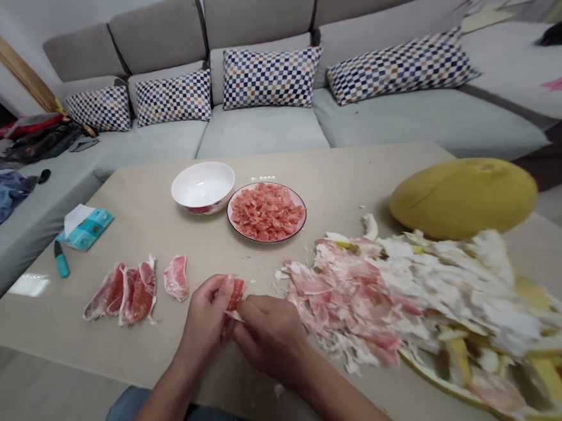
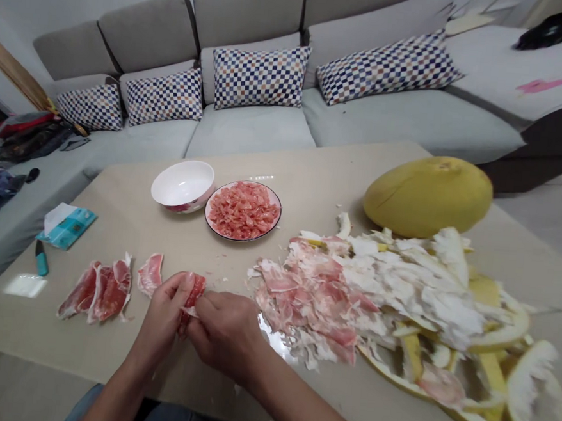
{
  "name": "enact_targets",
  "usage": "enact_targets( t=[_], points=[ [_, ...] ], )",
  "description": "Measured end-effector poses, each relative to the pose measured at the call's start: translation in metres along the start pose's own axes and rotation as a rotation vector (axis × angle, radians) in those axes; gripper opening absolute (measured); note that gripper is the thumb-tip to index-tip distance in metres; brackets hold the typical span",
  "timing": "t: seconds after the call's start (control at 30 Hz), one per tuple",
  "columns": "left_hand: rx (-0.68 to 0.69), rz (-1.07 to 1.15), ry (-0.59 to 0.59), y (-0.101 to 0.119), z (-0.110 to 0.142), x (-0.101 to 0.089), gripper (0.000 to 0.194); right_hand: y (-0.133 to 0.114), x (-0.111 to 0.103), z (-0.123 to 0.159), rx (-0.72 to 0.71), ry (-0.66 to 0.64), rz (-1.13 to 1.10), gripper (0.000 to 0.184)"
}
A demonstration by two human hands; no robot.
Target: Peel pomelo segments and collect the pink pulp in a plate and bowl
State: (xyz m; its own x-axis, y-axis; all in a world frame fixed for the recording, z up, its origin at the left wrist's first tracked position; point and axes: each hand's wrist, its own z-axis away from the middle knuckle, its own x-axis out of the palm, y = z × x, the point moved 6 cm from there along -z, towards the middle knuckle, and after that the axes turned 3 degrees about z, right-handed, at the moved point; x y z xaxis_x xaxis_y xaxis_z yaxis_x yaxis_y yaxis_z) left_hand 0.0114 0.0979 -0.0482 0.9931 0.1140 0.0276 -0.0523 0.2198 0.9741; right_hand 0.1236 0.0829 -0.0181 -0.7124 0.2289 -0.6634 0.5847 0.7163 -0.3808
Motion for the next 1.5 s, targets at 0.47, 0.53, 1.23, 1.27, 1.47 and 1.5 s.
enact_targets(
  t=[0.47, 0.53, 1.23, 1.27, 1.47, 1.5],
  points=[
    [-0.343, 0.611, -0.041, 0.002, -0.005, -0.011, 0.034, 0.04, -0.026, -0.012, 0.254, 0.097, 0.041, 0.019],
    [-0.386, 0.672, -0.096, 0.001, -0.004, -0.008, 0.035, 0.043, -0.018, -0.011, 0.255, 0.042, 0.073, 0.021],
    [-0.024, 0.219, -0.136, 0.009, 0.002, 0.003, 0.034, 0.035, -0.023, -0.015, 0.42, 0.027, -0.471, 0.012],
    [-0.008, 0.204, -0.135, 0.009, 0.002, 0.004, 0.034, 0.035, -0.024, -0.015, 0.432, 0.046, -0.481, 0.008],
    [0.057, 0.151, -0.126, 0.011, 0.002, 0.003, 0.035, 0.031, -0.027, -0.016, 0.393, 0.079, -0.417, 0.011],
    [0.062, 0.148, -0.129, 0.011, 0.003, 0.004, 0.035, 0.029, -0.027, -0.016, 0.369, 0.075, -0.383, 0.013]
  ],
)
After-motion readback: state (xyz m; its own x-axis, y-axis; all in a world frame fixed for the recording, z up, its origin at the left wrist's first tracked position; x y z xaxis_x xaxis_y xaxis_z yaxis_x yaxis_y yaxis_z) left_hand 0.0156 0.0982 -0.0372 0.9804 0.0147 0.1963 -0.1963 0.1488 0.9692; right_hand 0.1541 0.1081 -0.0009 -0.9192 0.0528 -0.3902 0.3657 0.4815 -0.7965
